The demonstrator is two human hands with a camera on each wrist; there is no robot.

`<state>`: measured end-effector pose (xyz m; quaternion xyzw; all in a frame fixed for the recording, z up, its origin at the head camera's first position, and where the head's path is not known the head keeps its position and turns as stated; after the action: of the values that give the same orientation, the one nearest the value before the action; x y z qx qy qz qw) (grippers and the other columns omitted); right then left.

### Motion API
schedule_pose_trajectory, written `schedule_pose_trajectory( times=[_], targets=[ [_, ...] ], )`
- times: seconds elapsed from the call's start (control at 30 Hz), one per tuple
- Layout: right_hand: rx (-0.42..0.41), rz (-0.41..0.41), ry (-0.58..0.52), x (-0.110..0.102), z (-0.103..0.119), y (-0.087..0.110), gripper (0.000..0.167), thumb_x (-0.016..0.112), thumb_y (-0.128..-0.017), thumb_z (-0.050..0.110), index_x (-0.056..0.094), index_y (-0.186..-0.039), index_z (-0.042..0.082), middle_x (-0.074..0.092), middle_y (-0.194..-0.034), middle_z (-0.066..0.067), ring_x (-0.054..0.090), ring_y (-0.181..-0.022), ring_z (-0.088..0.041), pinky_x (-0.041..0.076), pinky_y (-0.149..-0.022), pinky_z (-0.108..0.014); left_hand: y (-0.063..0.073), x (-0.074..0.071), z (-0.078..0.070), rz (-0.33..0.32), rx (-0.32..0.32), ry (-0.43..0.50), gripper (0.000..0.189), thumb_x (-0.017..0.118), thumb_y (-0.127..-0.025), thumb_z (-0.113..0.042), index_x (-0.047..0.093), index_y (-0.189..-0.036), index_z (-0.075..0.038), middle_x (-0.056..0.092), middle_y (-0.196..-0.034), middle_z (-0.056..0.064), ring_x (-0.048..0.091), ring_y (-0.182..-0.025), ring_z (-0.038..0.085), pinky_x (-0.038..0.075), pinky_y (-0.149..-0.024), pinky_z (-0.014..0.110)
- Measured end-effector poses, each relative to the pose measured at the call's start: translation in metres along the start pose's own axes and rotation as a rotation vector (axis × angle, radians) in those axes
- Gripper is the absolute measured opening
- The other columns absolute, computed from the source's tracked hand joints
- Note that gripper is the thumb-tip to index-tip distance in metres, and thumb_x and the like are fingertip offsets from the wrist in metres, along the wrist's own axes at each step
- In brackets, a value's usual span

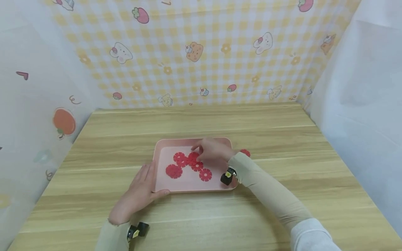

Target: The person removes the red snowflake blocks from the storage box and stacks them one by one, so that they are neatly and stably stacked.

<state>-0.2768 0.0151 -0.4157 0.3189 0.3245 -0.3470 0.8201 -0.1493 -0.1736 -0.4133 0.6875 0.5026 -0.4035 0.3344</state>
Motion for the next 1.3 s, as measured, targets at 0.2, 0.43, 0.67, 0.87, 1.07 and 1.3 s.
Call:
schedule_pose_trajectory(
  times=[0.2, 0.43, 0.67, 0.87, 1.07, 1.3],
  targets=[
    [-0.004, 0.021, 0.041, 0.005, 0.001, -0.004, 0.049, 0.079, -0.079, 0.019, 0.064, -0.125, 0.020, 0.063, -0.090, 0.004, 0.056, -0.082, -0.017, 0.049, -0.070, -0.025, -0.001, 0.001, 0.001, 0.002, -0.001, -0.004, 0.110, 0.070, -0.079, -0.055, 0.013, -0.148, 0.009, 0.020, -0.153, 0.029, 0.016, -0.140, 0.047, 0.014, -0.115, 0.059],
    [-0.031, 0.036, 0.044, 0.007, 0.002, -0.006, 0.045, 0.079, -0.078, 0.015, 0.067, -0.121, 0.019, 0.063, -0.097, 0.005, 0.056, -0.089, -0.017, 0.050, -0.076, -0.025, -0.001, 0.001, 0.001, 0.011, -0.011, -0.006, 0.110, 0.069, -0.079, -0.055, 0.012, -0.148, 0.010, 0.018, -0.153, 0.030, 0.014, -0.140, 0.049, 0.013, -0.115, 0.059],
    [-0.049, 0.032, 0.058, 0.007, 0.002, -0.008, 0.043, 0.079, -0.078, 0.015, 0.067, -0.119, 0.017, 0.064, -0.100, 0.005, 0.057, -0.092, -0.016, 0.050, -0.081, -0.025, -0.001, 0.002, 0.000, 0.015, -0.011, -0.008, 0.108, 0.069, -0.080, -0.053, 0.013, -0.148, 0.010, 0.019, -0.153, 0.030, 0.013, -0.141, 0.049, 0.012, -0.115, 0.058],
    [-0.063, 0.004, 0.063, 0.004, 0.002, -0.005, 0.039, 0.079, -0.079, 0.017, 0.067, -0.116, 0.015, 0.064, -0.097, 0.004, 0.058, -0.088, -0.016, 0.051, -0.078, -0.024, -0.001, 0.003, 0.001, 0.010, -0.008, -0.004, 0.109, 0.070, -0.079, -0.053, 0.013, -0.148, 0.010, 0.019, -0.153, 0.030, 0.014, -0.140, 0.049, 0.013, -0.115, 0.059],
    [-0.037, -0.013, 0.045, -0.005, 0.000, 0.003, 0.037, 0.077, -0.080, 0.019, 0.067, -0.114, 0.016, 0.062, -0.094, 0.004, 0.056, -0.089, -0.017, 0.049, -0.079, -0.027, -0.001, 0.002, 0.001, 0.005, -0.008, -0.007, 0.110, 0.070, -0.079, -0.054, 0.013, -0.148, 0.010, 0.019, -0.153, 0.030, 0.016, -0.140, 0.049, 0.014, -0.115, 0.060],
    [0.005, -0.027, 0.009, -0.017, -0.003, 0.013, 0.037, 0.080, -0.077, 0.024, 0.067, -0.112, 0.021, 0.061, -0.095, 0.003, 0.054, -0.093, -0.019, 0.047, -0.081, -0.032, -0.001, 0.001, -0.001, 0.010, -0.015, -0.001, 0.110, 0.069, -0.079, -0.055, 0.013, -0.148, 0.010, 0.018, -0.153, 0.030, 0.014, -0.140, 0.049, 0.013, -0.115, 0.060]
  ],
)
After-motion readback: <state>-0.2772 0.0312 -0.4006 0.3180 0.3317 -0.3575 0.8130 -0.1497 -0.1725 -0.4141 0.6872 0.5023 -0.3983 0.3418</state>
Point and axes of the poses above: each hand's wrist, its own y-axis away from the middle knuckle, its own x-axis out of the palm, z = x × y, the point moved 8 cm from there along -y, towards the middle knuckle
